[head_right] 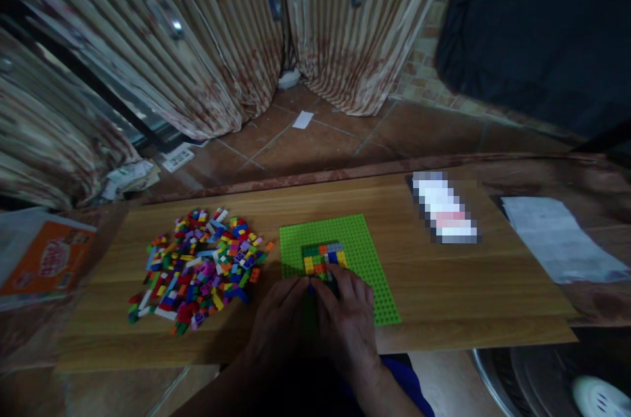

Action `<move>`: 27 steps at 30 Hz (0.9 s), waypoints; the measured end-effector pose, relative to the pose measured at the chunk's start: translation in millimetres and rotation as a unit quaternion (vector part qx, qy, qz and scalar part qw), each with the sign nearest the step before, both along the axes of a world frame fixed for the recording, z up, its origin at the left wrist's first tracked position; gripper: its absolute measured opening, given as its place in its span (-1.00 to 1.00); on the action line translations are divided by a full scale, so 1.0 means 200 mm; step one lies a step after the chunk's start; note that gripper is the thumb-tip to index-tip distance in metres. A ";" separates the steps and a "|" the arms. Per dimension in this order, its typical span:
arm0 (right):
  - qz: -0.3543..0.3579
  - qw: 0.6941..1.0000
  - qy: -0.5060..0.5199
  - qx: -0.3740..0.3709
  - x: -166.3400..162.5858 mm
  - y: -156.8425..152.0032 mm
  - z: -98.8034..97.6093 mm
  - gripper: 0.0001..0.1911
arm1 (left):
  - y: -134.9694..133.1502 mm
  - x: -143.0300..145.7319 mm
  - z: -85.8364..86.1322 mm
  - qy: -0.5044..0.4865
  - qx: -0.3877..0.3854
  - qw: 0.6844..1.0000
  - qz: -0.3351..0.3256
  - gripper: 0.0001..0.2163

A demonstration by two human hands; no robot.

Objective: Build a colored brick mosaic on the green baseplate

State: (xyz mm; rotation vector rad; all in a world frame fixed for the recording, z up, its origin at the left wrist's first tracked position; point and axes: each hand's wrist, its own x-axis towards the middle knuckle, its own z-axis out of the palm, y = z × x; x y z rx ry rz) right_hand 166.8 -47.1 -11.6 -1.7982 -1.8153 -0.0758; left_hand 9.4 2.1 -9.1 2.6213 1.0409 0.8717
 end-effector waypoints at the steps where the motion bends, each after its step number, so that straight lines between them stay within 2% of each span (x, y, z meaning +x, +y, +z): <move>1: -0.001 1.000 0.002 -0.004 0.00 0.00 0.00 -0.70 | 0.00 0.00 0.00 0.004 0.001 1.000 0.000 -0.69; 11: -0.009 0.999 0.042 -0.010 -0.03 0.02 0.05 -0.72 | 0.01 0.01 -0.01 -0.017 0.012 1.000 0.011 -0.69; 15: -0.005 0.989 0.147 0.025 0.01 0.00 0.04 -0.74 | 0.01 0.01 -0.01 -0.049 -0.002 0.999 0.019 -0.70; 19: -0.059 0.968 0.239 0.054 0.07 -0.04 0.03 -0.79 | 0.00 -0.01 -0.01 -0.043 -0.011 0.999 0.001 -0.69; 22: -0.070 0.969 0.232 0.051 0.10 -0.07 0.03 -0.79 | -0.01 -0.01 -0.01 -0.028 -0.013 1.000 -0.005 -0.69; 27: -0.036 0.982 0.176 0.056 0.08 -0.09 0.02 -0.78 | -0.01 -0.02 -0.01 -0.003 0.018 0.999 -0.028 -0.71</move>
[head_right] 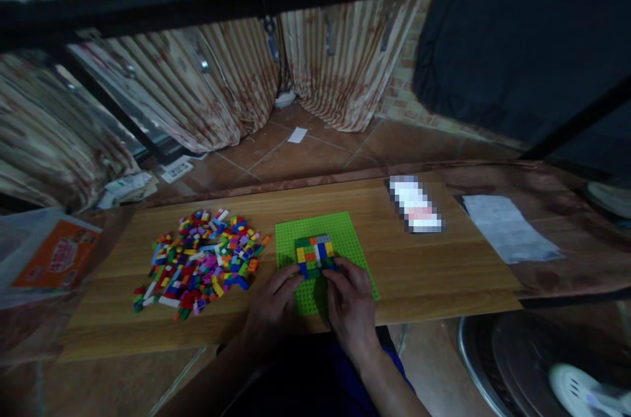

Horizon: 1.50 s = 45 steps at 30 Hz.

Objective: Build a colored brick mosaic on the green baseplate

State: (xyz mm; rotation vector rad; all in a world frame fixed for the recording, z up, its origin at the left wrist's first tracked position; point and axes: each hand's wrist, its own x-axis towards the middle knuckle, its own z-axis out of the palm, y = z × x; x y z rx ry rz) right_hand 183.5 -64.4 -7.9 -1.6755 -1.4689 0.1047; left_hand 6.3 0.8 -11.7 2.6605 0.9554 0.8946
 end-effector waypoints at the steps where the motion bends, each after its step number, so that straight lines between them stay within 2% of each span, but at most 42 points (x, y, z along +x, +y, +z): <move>1: 0.007 1.000 -0.015 0.003 -0.01 0.00 0.00 -0.77 | 0.00 0.00 0.00 0.003 0.008 1.000 -0.009 -0.71; 6: 0.033 0.996 -0.086 -0.021 -0.05 0.04 -0.02 -0.70 | 0.00 0.02 0.03 0.007 0.011 1.000 -0.018 -0.71; 11: 0.031 0.993 -0.108 -0.032 -0.06 0.06 -0.02 -0.71 | 0.00 0.03 0.02 0.027 0.016 1.000 -0.004 -0.68; 18: 0.038 0.994 -0.097 -0.034 -0.06 0.05 -0.03 -0.64 | 0.00 0.03 0.02 0.072 0.016 0.997 0.001 -0.67; 23: 0.037 0.993 -0.107 -0.041 -0.06 0.05 -0.04 -0.68 | 0.00 0.05 0.03 0.084 0.024 0.996 0.000 -0.68; 32: 0.034 0.993 -0.104 -0.034 -0.07 0.05 -0.03 -0.68 | 0.00 0.06 -0.04 0.127 0.034 0.991 0.003 -0.65; 39: 0.037 0.997 -0.066 0.004 -0.05 0.06 -0.02 -0.70 | 0.00 0.06 -0.05 0.066 0.086 0.994 0.021 -0.66; 45: -0.014 0.999 -0.032 -0.002 -0.03 0.05 -0.03 -0.71 | -0.02 0.05 -0.05 0.067 0.055 0.995 0.054 -0.60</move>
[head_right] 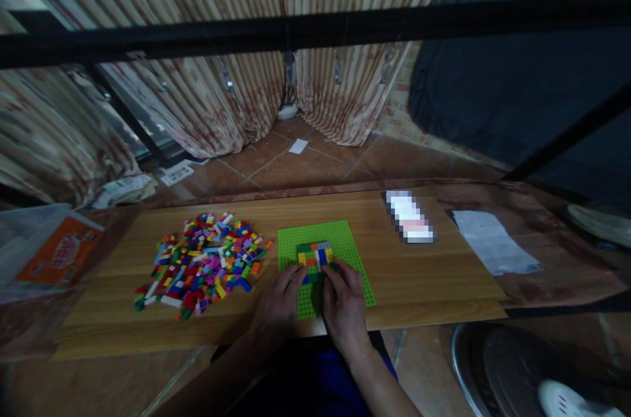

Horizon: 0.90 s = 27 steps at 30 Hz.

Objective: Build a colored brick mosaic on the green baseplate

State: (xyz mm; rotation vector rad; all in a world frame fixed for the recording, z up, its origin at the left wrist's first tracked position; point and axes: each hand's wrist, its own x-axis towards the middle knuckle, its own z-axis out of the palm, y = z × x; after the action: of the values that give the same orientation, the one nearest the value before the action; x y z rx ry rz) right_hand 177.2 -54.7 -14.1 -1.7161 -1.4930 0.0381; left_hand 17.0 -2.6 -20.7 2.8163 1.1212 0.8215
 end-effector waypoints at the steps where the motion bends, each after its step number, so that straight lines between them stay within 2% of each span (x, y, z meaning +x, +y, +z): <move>1: 0.001 1.000 -0.009 -0.002 0.00 0.00 0.00 -0.71 | 0.00 0.00 0.00 0.003 -0.004 1.000 0.003 -0.59; 12: 0.025 0.991 -0.123 -0.053 -0.03 0.00 0.00 -0.61 | 0.01 0.02 0.00 0.079 0.020 0.997 -0.003 -0.56; 20: 0.021 0.963 -0.223 -0.153 -0.04 -0.03 0.03 -0.52 | -0.01 0.05 0.03 0.136 -0.041 0.990 0.004 -0.57; 27: 0.016 0.963 -0.236 -0.126 -0.04 -0.01 0.03 -0.58 | -0.02 0.07 0.04 0.119 -0.081 0.989 0.023 -0.53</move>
State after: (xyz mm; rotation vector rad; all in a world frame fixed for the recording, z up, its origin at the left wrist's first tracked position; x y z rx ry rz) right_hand 168.8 -56.4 -8.4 -2.0002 -1.9297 -0.1848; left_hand 30.2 -7.6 -12.3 2.8156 1.2233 0.3816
